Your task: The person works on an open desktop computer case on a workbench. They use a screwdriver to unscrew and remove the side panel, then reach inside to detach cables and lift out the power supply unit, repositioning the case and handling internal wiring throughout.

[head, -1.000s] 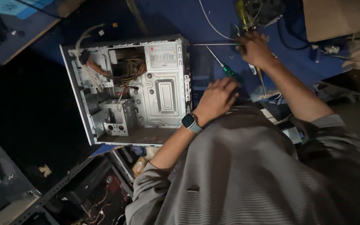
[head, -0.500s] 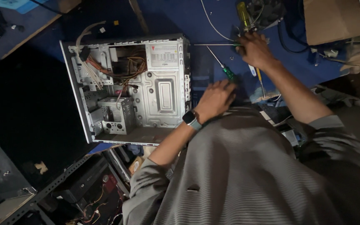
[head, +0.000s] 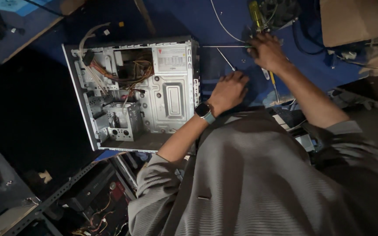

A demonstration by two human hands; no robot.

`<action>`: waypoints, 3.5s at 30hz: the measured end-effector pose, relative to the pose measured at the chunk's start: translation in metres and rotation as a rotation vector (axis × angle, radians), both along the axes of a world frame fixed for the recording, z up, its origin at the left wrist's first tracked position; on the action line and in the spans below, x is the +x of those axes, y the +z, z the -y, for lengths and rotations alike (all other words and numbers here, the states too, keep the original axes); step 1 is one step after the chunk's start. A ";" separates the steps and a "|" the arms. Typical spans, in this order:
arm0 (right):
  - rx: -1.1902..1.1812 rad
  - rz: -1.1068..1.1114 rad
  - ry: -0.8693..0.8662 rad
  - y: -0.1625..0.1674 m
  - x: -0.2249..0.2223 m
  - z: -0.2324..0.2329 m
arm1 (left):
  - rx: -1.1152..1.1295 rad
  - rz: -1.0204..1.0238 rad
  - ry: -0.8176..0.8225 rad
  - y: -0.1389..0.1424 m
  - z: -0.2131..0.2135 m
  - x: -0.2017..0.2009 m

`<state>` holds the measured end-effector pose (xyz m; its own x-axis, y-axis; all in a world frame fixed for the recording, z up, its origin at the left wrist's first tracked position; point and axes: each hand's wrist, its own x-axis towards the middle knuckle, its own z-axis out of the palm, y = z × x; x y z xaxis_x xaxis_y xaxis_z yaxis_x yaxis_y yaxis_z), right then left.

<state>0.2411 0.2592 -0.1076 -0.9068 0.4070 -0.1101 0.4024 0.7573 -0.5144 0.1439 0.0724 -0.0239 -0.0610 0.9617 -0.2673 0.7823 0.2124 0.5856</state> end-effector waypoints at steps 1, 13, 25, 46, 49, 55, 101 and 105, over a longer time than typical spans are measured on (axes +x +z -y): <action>-0.003 -0.001 0.007 0.000 0.001 0.000 | -0.013 -0.020 0.011 0.000 -0.001 0.000; 0.026 -0.240 -0.081 0.019 0.000 -0.003 | 0.028 -0.359 0.138 -0.041 -0.108 -0.041; -0.029 -0.056 0.028 0.003 0.016 -0.004 | 0.275 -0.291 -0.025 -0.049 -0.084 -0.058; 0.176 0.153 0.034 0.010 0.009 -0.005 | 0.158 -0.392 0.087 -0.054 -0.084 -0.057; 0.118 0.183 0.029 0.012 0.010 -0.009 | 0.181 -0.371 0.111 -0.049 -0.086 -0.057; -0.094 0.156 -0.018 0.007 0.010 -0.010 | 0.241 -0.423 0.106 -0.049 -0.081 -0.058; -0.098 0.141 -0.028 0.004 0.017 -0.007 | 0.309 -0.360 0.081 -0.042 -0.087 -0.032; -0.266 0.205 -0.099 0.007 0.045 -0.001 | 0.336 -0.363 0.066 -0.049 -0.077 -0.004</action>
